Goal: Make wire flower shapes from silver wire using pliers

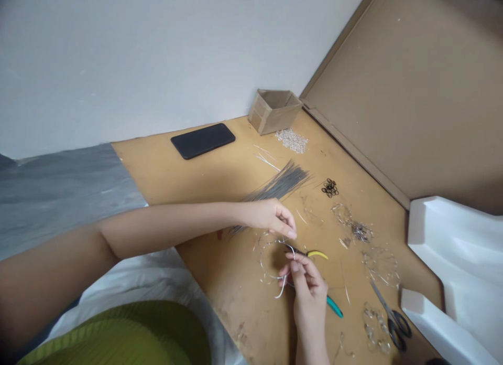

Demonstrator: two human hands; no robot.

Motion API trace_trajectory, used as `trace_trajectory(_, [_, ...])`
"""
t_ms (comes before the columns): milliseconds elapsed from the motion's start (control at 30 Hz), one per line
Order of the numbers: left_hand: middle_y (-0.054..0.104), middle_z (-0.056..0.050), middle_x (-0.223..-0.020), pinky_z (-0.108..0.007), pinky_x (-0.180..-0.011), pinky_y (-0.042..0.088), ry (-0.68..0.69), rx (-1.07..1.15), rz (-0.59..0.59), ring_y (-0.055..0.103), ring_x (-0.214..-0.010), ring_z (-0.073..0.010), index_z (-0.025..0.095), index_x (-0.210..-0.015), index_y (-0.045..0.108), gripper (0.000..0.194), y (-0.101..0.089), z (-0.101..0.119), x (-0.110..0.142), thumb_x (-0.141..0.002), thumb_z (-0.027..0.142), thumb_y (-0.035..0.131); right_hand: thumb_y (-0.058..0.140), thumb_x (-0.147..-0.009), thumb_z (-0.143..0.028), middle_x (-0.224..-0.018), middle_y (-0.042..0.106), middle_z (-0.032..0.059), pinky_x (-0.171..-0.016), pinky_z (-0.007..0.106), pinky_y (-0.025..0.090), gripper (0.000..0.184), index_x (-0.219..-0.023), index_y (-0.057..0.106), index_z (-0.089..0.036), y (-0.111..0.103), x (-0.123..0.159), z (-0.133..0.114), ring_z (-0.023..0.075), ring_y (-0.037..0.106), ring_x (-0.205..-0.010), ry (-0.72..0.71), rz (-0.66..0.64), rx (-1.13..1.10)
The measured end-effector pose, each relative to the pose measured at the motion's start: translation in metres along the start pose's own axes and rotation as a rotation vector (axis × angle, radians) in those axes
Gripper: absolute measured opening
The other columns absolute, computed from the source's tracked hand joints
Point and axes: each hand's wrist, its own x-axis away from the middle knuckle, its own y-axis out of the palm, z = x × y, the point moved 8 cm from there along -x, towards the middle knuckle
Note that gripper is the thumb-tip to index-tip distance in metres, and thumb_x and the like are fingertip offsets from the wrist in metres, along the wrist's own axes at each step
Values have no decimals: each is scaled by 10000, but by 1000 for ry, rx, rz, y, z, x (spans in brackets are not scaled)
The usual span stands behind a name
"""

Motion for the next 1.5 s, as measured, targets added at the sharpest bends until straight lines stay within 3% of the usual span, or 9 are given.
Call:
trace_trajectory(433, [517,51,-586,-187,-519,327,-9,-101,63,402,-505,-38,120,-789,645,267,0,-1,0,-674,358,680,651,-732,-387,-607,642,15,-554,264,466,205,-778,650,-187,-4,1,-11,144,577,-555,-28,135,74])
trace_trajectory(533, [535,32,-619,-185,-557,340,118,-296,114,438,-563,-52,122,-781,646,203,1,11,4,-724,315,624,641,-737,-390,-584,634,9,-553,261,462,211,-771,640,-182,-4,0,-14,136,571,-539,-56,155,71])
trace_trajectory(700, [569,-3,-668,-212,-689,364,489,-824,211,491,-695,-96,141,-679,631,142,16,40,20,-755,203,529,654,-710,-410,-542,624,9,-546,265,455,249,-760,622,-168,-7,0,-21,138,561,-523,-112,230,120])
trace_trajectory(867, [609,-12,-811,-210,-653,362,494,-1003,215,527,-721,-103,189,-776,656,199,24,39,24,-817,237,467,672,-686,-426,-543,630,5,-552,263,456,267,-751,617,-173,-8,1,-21,135,562,-518,-94,255,129])
trace_trajectory(1100, [618,-16,-817,-229,-643,358,589,-1138,152,546,-777,-110,194,-854,640,232,37,33,25,-881,260,419,664,-715,-408,-556,626,0,-572,266,458,241,-784,630,-179,-4,-2,-11,133,558,-537,-57,162,83])
trace_trajectory(1367, [597,-37,-800,-259,-590,330,734,-1312,139,534,-741,-124,170,-835,606,277,53,36,36,-912,275,362,653,-744,-371,-578,593,-12,-583,247,404,186,-744,620,-188,0,-4,-7,119,514,-564,23,118,-166])
trace_trajectory(1500, [601,-38,-828,-244,-592,333,720,-1312,146,542,-768,-121,182,-915,611,282,53,34,36,-918,267,343,673,-728,-339,-600,585,-18,-618,246,399,153,-743,628,-194,1,-6,-7,108,507,-588,17,101,-265])
